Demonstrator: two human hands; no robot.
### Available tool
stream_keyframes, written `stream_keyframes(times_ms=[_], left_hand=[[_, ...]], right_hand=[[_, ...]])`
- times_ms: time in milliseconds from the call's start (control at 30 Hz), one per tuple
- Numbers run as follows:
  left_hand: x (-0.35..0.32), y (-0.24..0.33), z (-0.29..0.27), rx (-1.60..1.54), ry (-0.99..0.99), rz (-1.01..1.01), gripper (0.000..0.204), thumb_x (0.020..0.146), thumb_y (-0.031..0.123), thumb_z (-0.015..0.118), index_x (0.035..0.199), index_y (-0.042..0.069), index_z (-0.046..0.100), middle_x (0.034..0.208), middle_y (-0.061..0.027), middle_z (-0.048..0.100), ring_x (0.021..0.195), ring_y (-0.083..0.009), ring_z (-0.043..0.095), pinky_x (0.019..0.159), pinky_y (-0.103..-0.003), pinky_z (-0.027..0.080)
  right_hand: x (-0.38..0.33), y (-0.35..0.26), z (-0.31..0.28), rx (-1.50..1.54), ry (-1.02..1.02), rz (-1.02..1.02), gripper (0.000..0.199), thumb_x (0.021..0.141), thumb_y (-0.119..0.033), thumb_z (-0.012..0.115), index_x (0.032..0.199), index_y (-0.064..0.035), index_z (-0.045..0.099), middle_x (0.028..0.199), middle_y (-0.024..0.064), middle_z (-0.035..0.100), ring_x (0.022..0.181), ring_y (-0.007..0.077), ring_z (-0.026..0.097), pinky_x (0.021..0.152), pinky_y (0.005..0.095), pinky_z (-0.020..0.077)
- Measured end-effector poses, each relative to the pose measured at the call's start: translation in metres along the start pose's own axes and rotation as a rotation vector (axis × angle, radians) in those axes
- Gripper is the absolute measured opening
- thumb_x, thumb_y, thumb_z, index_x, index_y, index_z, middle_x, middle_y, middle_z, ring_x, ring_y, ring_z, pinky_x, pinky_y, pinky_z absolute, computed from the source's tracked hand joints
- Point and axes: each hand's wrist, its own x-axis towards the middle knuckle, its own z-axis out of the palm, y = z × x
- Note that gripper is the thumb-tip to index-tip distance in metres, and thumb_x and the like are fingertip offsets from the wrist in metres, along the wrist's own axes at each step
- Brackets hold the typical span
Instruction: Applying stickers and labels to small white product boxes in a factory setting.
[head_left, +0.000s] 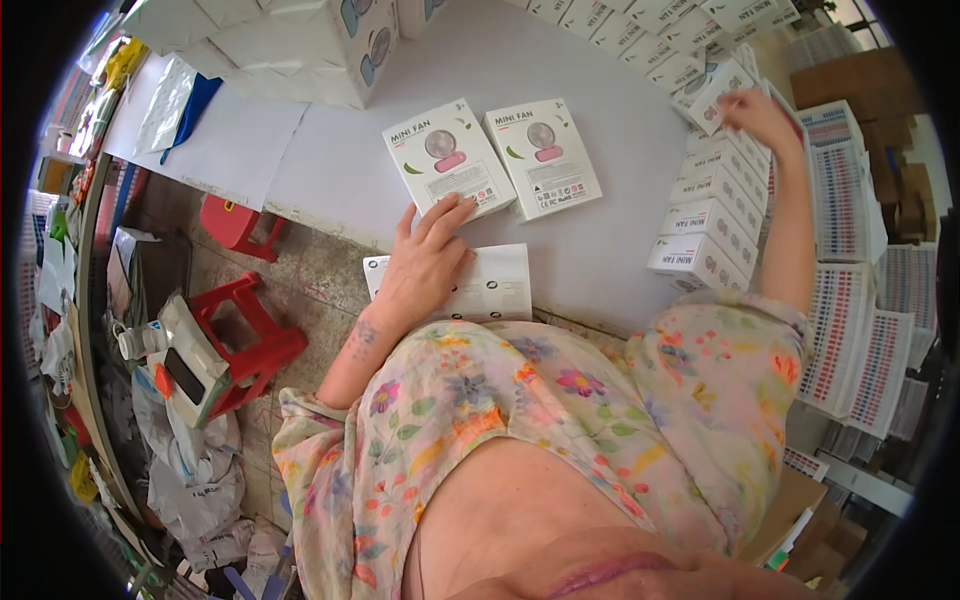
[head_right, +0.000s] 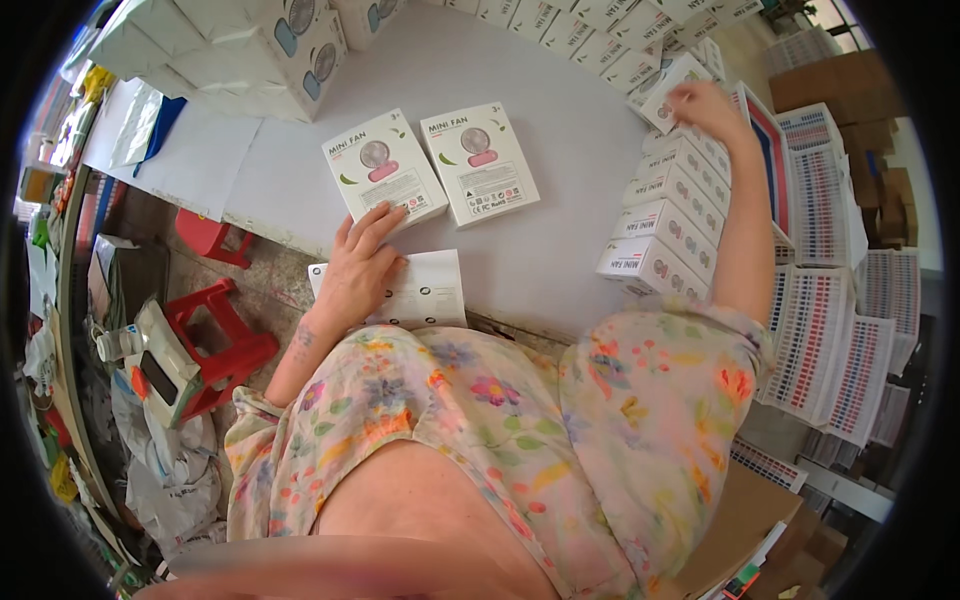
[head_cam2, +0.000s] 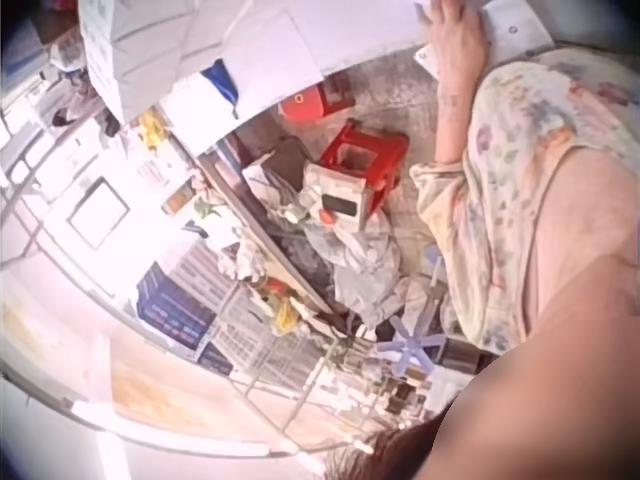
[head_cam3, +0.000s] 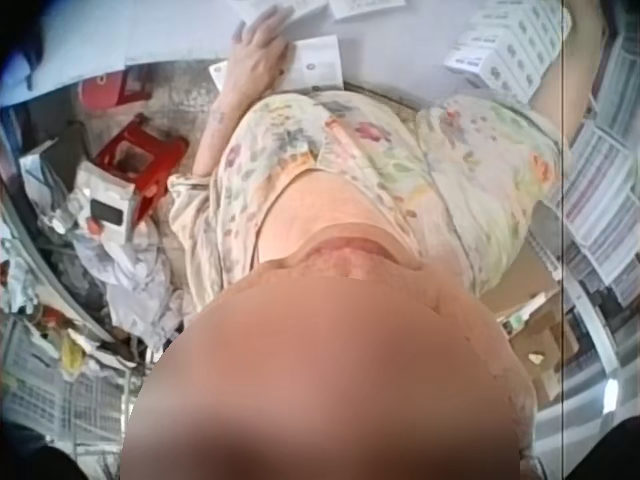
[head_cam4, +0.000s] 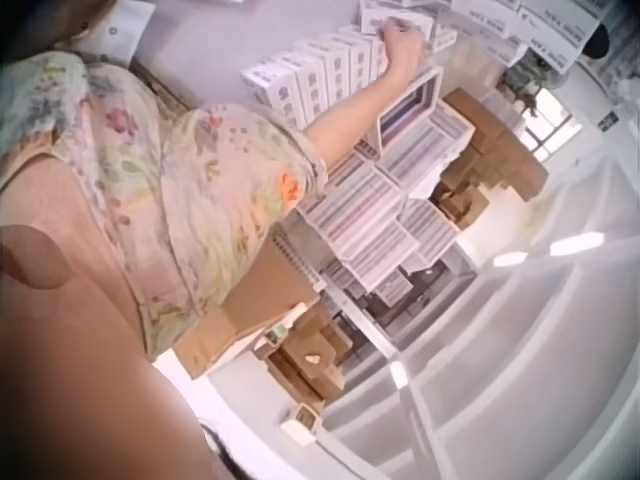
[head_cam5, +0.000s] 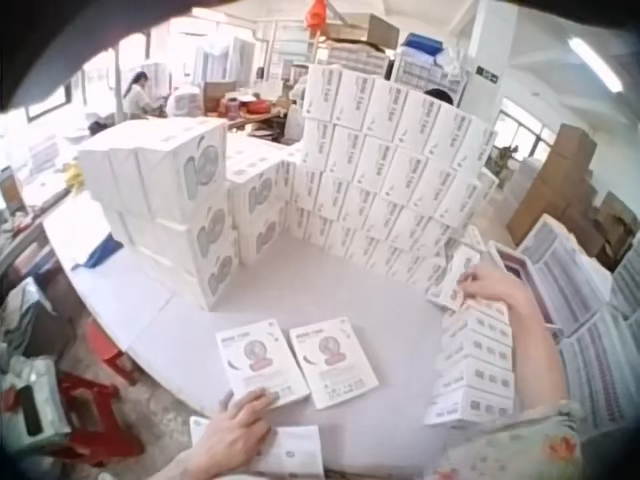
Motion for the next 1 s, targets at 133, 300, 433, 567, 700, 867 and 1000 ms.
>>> stream_keyframes(times_ms=[133, 300, 433, 567, 700, 867, 1000], left_hand=[[0.003, 0.001, 0.000, 0.005, 0.010, 0.035, 0.014, 0.084, 0.014, 0.068, 0.079, 0.005, 0.058, 0.144, -0.0072, 0.046, 0.139, -0.0267, 0.036, 0.111, -0.059, 0.028], [0.000, 0.000, 0.003, 0.020, 0.017, 0.005, 0.014, 0.084, 0.014, 0.068, 0.079, 0.005, 0.057, 0.144, -0.0073, 0.046, 0.139, -0.0268, 0.036, 0.112, -0.058, 0.028], [0.007, 0.000, 0.004, -0.002, 0.032, 0.047, 0.014, 0.084, 0.013, 0.068, 0.079, 0.005, 0.058, 0.144, -0.0073, 0.046, 0.139, -0.0269, 0.036, 0.112, -0.058, 0.027], [-0.001, -0.002, 0.004, 0.012, 0.043, 0.010, 0.014, 0.084, 0.013, 0.068, 0.079, 0.005, 0.058, 0.144, -0.0073, 0.046, 0.139, -0.0267, 0.036, 0.113, -0.058, 0.027], [0.003, -0.003, 0.006, 0.016, 0.038, 0.035, 0.014, 0.085, 0.014, 0.067, 0.079, 0.005, 0.058, 0.143, -0.0069, 0.047, 0.139, -0.0266, 0.036, 0.113, -0.058, 0.027], [0.000, 0.002, 0.005, 0.016, 0.036, -0.013, 0.014, 0.085, 0.014, 0.068, 0.079, 0.005, 0.059, 0.142, -0.0066, 0.047, 0.139, -0.0262, 0.036, 0.113, -0.058, 0.027], [0.000, -0.001, 0.010, -0.014, 0.060, -0.017, 0.013, 0.083, 0.014, 0.068, 0.080, 0.005, 0.059, 0.142, -0.0064, 0.047, 0.139, -0.0258, 0.036, 0.113, -0.057, 0.027]], right_hand=[[0.029, 0.066, -0.014, 0.029, 0.826, 0.028, 0.066, 0.086, -0.047, 0.063, 0.131, 0.0011, 0.056, 0.117, 0.0229, 0.064, 0.112, 0.0292, 0.063, 0.097, 0.0366, 0.0456], [0.075, 0.064, 0.026, 0.196, 0.508, 0.003, 0.084, 0.086, -0.051, 0.064, 0.147, 0.0015, 0.038, 0.150, 0.0262, 0.039, 0.138, 0.0355, 0.041, 0.112, 0.0383, 0.0350], [0.093, 0.090, 0.059, -0.106, 0.510, 0.063, 0.093, 0.080, -0.045, 0.071, 0.152, -0.0043, 0.028, 0.157, 0.0212, 0.029, 0.145, 0.0348, 0.028, 0.116, 0.0431, 0.0284], [0.084, 0.004, 0.043, -0.445, 0.692, 0.312, 0.090, 0.079, -0.042, 0.071, 0.151, -0.0067, 0.030, 0.154, 0.0203, 0.035, 0.142, 0.0366, 0.034, 0.114, 0.0423, 0.0317], [0.126, 0.068, 0.013, -0.254, 0.676, 0.253, 0.071, 0.086, -0.040, 0.061, 0.145, -0.0039, 0.042, 0.143, 0.0215, 0.049, 0.130, 0.0375, 0.048, 0.107, 0.0377, 0.0386], [0.187, 0.123, -0.024, 0.162, 0.773, 0.113, 0.048, 0.091, -0.026, 0.045, 0.129, 0.0009, 0.055, 0.130, 0.0269, 0.057, 0.120, 0.0400, 0.056, 0.098, 0.0444, 0.0441], [0.223, 0.147, -0.039, 0.081, 0.706, -0.011, 0.055, 0.094, -0.031, 0.046, 0.140, -0.0001, 0.046, 0.135, 0.0239, 0.056, 0.124, 0.0385, 0.053, 0.102, 0.0401, 0.0415]])
